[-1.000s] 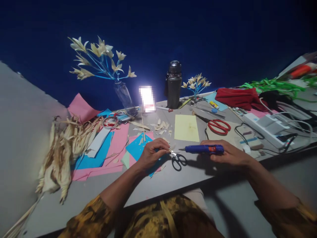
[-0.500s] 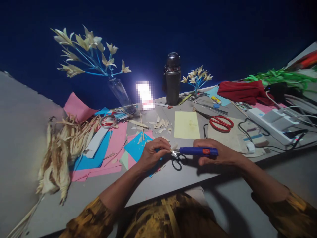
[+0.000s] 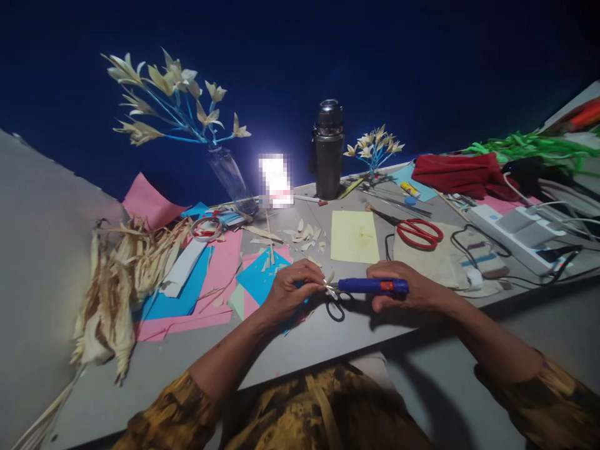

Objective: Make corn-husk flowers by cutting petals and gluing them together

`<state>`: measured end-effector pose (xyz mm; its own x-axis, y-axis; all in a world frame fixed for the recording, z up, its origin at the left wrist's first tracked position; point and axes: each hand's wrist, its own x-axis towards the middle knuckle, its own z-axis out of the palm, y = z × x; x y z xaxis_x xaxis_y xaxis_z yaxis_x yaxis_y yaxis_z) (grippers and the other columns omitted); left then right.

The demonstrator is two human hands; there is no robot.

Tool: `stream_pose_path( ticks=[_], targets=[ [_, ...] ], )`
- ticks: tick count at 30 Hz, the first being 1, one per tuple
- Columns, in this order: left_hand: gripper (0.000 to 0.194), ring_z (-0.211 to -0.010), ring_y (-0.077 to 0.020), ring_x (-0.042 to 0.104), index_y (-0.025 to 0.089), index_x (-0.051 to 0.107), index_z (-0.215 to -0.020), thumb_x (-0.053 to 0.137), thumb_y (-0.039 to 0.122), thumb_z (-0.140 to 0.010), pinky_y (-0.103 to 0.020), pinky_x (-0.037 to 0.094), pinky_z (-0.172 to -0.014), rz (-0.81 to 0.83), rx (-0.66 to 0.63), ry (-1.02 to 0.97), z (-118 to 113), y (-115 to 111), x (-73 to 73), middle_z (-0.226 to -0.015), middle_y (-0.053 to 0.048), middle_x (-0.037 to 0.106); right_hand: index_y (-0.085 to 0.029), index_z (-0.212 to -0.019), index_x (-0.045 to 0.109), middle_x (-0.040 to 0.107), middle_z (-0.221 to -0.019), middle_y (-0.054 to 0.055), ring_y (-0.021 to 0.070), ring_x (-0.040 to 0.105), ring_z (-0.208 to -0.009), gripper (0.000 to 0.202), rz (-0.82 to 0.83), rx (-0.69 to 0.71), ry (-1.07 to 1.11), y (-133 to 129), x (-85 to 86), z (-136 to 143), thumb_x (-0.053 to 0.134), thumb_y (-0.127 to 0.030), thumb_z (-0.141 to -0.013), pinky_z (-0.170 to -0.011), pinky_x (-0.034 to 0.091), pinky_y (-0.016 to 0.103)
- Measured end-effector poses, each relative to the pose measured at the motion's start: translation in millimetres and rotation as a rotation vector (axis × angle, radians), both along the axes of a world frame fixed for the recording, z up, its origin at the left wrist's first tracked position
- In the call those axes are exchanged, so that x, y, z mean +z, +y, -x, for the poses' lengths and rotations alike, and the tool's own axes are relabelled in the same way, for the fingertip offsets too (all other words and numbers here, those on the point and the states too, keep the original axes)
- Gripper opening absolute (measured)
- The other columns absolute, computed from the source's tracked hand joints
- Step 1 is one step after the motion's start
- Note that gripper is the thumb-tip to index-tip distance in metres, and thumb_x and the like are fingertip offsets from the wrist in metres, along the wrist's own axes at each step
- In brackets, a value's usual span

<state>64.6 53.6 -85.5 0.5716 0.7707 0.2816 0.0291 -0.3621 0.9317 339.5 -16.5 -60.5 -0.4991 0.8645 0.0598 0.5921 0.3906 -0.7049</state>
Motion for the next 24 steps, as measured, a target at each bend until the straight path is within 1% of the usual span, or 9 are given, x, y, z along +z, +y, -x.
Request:
stream_pose_path(
  ticks=[4, 9, 12, 16, 19, 21, 24],
  targets=[
    [0.005, -0.082, -0.0204, 0.067, 0.021, 0.077, -0.075, 0.074, 0.019, -0.079, -0.035, 0.053, -0.077, 0.002, -0.011, 0.003, 0.0, 0.6, 1.6, -0.081, -0.007, 0.072, -0.019, -0.064, 0.054, 0.049, -0.062, -0.002, 0.0145, 0.043, -0.06, 0.055, 0.006, -0.024, 0.002, -0.3, 0.9, 0.2, 0.061, -0.07, -0.083, -0.059, 0.032, 0.028],
    [0.007, -0.08, -0.0194, 0.067, 0.02, 0.076, -0.072, 0.074, 0.019, -0.079, -0.034, 0.052, -0.076, 0.007, -0.021, 0.0, -0.7, 0.8, 3.9, -0.08, -0.007, 0.071, -0.02, -0.063, 0.052, 0.049, -0.061, -0.001, 0.0142, 0.042, -0.059, 0.054, -0.002, -0.03, 0.013, 0.0, 1.7, 1.9, 0.061, -0.069, -0.084, -0.058, 0.032, 0.028],
    [0.007, -0.08, -0.0194, 0.067, 0.02, 0.076, -0.073, 0.074, 0.02, -0.079, -0.034, 0.052, -0.076, 0.023, -0.039, -0.015, -0.7, 0.5, 3.0, -0.081, -0.007, 0.071, -0.02, -0.064, 0.052, 0.05, -0.061, -0.001, 0.0141, 0.043, -0.058, 0.055, -0.028, -0.03, 0.008, 0.3, -0.6, 1.4, 0.06, -0.069, -0.085, -0.058, 0.031, 0.027],
    [0.009, -0.077, -0.0194, 0.066, 0.019, 0.075, -0.07, 0.077, 0.024, -0.078, -0.034, 0.051, -0.074, 0.089, -0.038, -0.033, -0.9, -0.3, 3.6, -0.078, -0.007, 0.07, -0.019, -0.067, 0.055, 0.054, -0.063, 0.0, 0.015, 0.047, -0.059, 0.054, -0.084, -0.042, -0.05, -0.4, -5.6, -0.8, 0.059, -0.071, -0.085, -0.06, 0.032, 0.028],
    [0.011, -0.076, -0.0194, 0.065, 0.019, 0.075, -0.069, 0.079, 0.027, -0.076, -0.035, 0.051, -0.074, 0.147, -0.036, -0.057, -0.7, 0.2, 5.1, -0.076, -0.007, 0.069, -0.02, -0.069, 0.055, 0.057, -0.065, 0.001, 0.0164, 0.051, -0.061, 0.051, -0.169, -0.05, -0.096, -2.0, -6.7, -0.1, 0.06, -0.068, -0.086, -0.062, 0.034, 0.029],
    [0.013, -0.076, -0.0192, 0.064, 0.018, 0.075, -0.068, 0.08, 0.028, -0.075, -0.035, 0.05, -0.073, 0.182, -0.034, -0.071, 0.1, 1.5, 5.3, -0.075, -0.007, 0.068, -0.021, -0.071, 0.055, 0.058, -0.066, 0.002, 0.0177, 0.052, -0.063, 0.046, -0.27, -0.072, -0.119, -3.5, -6.1, 0.9, 0.062, -0.064, -0.087, -0.063, 0.035, 0.03],
    [0.016, -0.072, -0.0171, 0.06, 0.018, 0.074, -0.067, 0.082, 0.03, -0.072, -0.033, 0.049, -0.068, 0.273, -0.014, -0.106, 2.0, 4.1, 3.9, -0.073, -0.005, 0.065, -0.021, -0.077, 0.057, 0.059, -0.07, 0.005, 0.0205, 0.054, -0.067, 0.036, -0.423, -0.156, -0.181, -6.7, -5.6, -0.5, 0.063, -0.055, -0.089, -0.065, 0.036, 0.032]
  ],
)
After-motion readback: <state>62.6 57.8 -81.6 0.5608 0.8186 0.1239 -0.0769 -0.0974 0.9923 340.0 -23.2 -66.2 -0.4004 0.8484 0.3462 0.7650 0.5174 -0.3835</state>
